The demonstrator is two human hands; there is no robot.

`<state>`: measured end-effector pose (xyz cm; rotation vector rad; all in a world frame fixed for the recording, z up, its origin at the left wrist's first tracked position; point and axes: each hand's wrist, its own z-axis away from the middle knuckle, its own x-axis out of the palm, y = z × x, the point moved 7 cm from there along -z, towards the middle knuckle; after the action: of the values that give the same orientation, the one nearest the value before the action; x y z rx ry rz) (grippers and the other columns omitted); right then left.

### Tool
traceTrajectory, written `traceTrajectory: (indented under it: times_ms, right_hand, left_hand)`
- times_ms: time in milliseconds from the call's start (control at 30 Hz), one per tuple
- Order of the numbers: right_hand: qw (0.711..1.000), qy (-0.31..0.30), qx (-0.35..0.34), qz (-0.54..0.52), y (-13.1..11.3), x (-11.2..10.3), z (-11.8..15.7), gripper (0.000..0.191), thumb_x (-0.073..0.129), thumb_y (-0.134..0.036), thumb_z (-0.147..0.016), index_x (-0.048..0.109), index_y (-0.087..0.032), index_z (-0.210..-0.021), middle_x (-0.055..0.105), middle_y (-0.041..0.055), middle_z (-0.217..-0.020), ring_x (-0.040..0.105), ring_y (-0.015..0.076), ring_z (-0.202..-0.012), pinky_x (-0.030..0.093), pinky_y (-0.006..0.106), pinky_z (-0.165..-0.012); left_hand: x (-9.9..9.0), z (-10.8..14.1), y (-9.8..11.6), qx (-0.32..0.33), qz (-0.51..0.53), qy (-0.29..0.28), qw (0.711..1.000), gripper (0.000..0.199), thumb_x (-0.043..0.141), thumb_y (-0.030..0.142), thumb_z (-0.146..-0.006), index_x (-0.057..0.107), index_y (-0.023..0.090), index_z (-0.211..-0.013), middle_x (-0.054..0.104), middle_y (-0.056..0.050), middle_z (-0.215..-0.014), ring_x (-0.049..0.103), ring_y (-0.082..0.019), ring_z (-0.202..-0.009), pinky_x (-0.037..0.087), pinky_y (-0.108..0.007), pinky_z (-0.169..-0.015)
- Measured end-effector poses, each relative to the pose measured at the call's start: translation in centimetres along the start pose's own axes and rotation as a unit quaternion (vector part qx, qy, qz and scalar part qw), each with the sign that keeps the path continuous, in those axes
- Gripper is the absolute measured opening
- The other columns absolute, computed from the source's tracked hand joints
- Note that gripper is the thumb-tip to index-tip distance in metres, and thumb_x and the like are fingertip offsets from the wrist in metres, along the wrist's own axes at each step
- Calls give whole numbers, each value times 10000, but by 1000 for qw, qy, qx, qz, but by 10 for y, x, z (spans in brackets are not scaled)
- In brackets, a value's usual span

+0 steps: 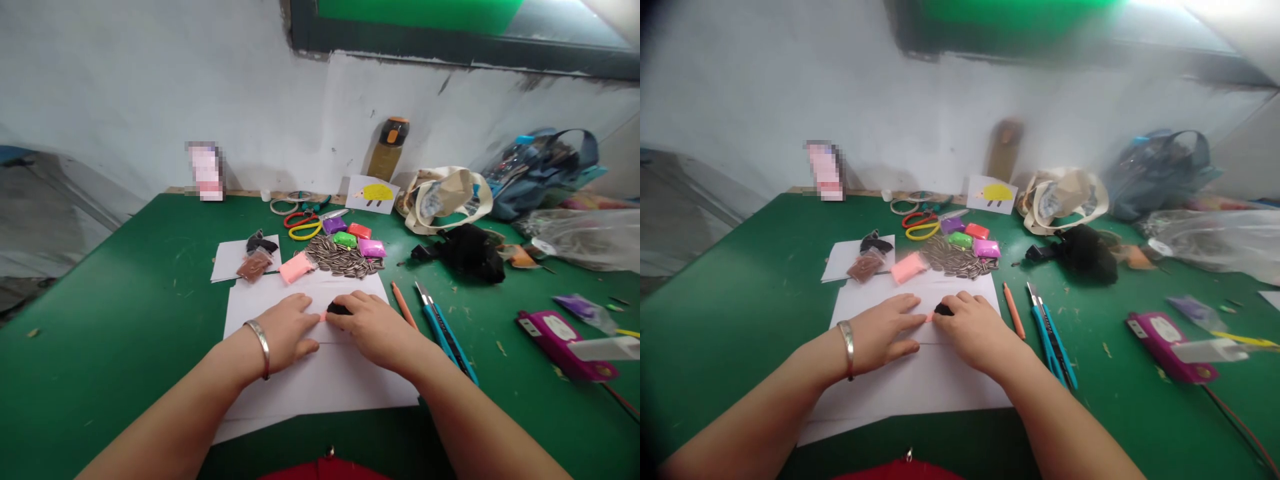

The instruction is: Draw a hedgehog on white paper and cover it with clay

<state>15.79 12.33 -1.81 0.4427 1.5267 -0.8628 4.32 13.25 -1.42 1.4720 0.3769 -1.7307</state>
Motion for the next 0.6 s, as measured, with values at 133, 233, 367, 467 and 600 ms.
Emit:
traceTrajectory:
  times_ms: [133,233,367,467,600]
  right_hand:
    - [1000,1,-2,-8,2,-3,0,443,445,-85,-854,583,-284,-1225,568,77,-1179,477,243,-1023,386,388,-852]
    - [999,14,-7,-45,5,-5,0,439,420,-71,-857,598,-286,-1196,581,58,-1163,490,219,-1011,387,364,-852]
    - [998,19,-5,-56,7,-5,0,475,425,-58,-845,576,-308,-1219,580,51,-1169,491,212,-1014,387,363,-853]
    - [1000,8,2,-26,4,-2,0,436,457,-99,-849,591,-308,-1207,553,66,-1223,470,244,-1064,380,403,-871]
    - [1000,-5,7,-13,1,-1,0,436,459,-88,-830,612,-288,-1186,553,66,-1240,476,248,-1056,386,408,-869]
  left_hand:
    - [-1,2,1,6,10,0,1000,355,607,363,-818,630,175,-1118,535,-116,-1082,499,-271,-1029,414,-371,-897]
    - [-2,3,1,9,18,5,1000,354,618,354,-809,622,179,-1117,538,-107,-1074,500,-270,-1023,414,-374,-898]
    - [0,2,0,10,22,9,1000,451,626,347,-802,564,185,-1219,527,-115,-1120,484,-278,-1062,399,-391,-930]
    - [3,1,-1,8,12,8,1000,447,614,363,-814,573,176,-1218,513,-129,-1164,472,-286,-1092,389,-399,-955]
    - [4,1,-1,4,-6,9,1000,451,601,375,-828,567,193,-1239,525,-123,-1135,486,-282,-1070,404,-403,-939]
